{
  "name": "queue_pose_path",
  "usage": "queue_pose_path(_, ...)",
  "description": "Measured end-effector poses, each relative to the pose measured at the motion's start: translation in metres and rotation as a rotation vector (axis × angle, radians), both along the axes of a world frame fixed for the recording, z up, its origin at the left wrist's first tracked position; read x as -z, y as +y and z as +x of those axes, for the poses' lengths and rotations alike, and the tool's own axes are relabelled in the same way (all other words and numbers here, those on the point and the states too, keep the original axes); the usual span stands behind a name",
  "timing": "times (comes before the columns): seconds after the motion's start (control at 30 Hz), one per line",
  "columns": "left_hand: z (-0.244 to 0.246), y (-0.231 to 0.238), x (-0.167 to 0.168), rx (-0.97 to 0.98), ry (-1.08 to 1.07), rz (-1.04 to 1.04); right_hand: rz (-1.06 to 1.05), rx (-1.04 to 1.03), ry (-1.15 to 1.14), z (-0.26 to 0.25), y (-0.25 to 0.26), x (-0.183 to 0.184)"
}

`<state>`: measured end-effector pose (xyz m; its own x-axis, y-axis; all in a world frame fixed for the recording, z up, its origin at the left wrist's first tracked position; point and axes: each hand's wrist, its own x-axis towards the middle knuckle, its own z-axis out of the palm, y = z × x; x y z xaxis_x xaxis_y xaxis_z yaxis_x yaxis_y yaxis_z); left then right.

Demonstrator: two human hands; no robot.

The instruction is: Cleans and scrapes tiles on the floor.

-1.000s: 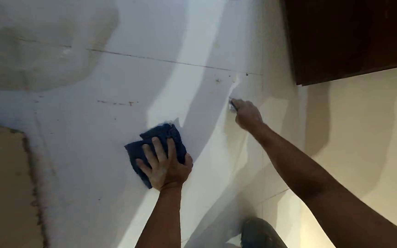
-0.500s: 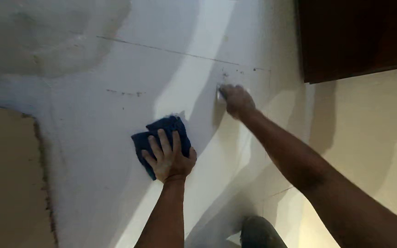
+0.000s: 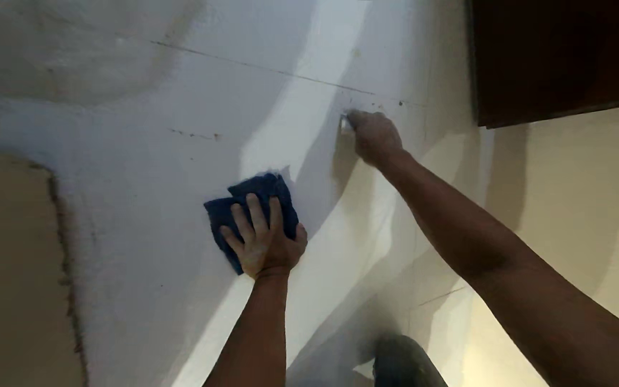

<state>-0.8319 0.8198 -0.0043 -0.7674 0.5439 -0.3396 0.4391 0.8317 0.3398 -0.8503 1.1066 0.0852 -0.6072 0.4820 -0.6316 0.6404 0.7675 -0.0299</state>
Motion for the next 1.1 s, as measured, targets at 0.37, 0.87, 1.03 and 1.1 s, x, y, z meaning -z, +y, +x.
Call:
queue_pose_path(0.37, 0.0, 0.002, 0.002, -0.007, 0.024, 0.03, -0.05, -0.114, 0.053, 0.011, -0.015, 0.008)
queue_pose_path(0.87, -0.004, 0.002, 0.001, -0.009, 0.008, 0.032, 0.022, -0.078, 0.076, -0.001, -0.015, 0.014)
queue_pose_path(1.03, -0.001, 0.0, 0.001, -0.013, 0.013, 0.017, 0.026, -0.077, 0.033, -0.004, -0.012, 0.013)
queue_pose_path(1.1, 0.0, 0.0, 0.004, -0.012, 0.011, 0.023, 0.019, -0.059, 0.033, -0.002, -0.013, 0.013)
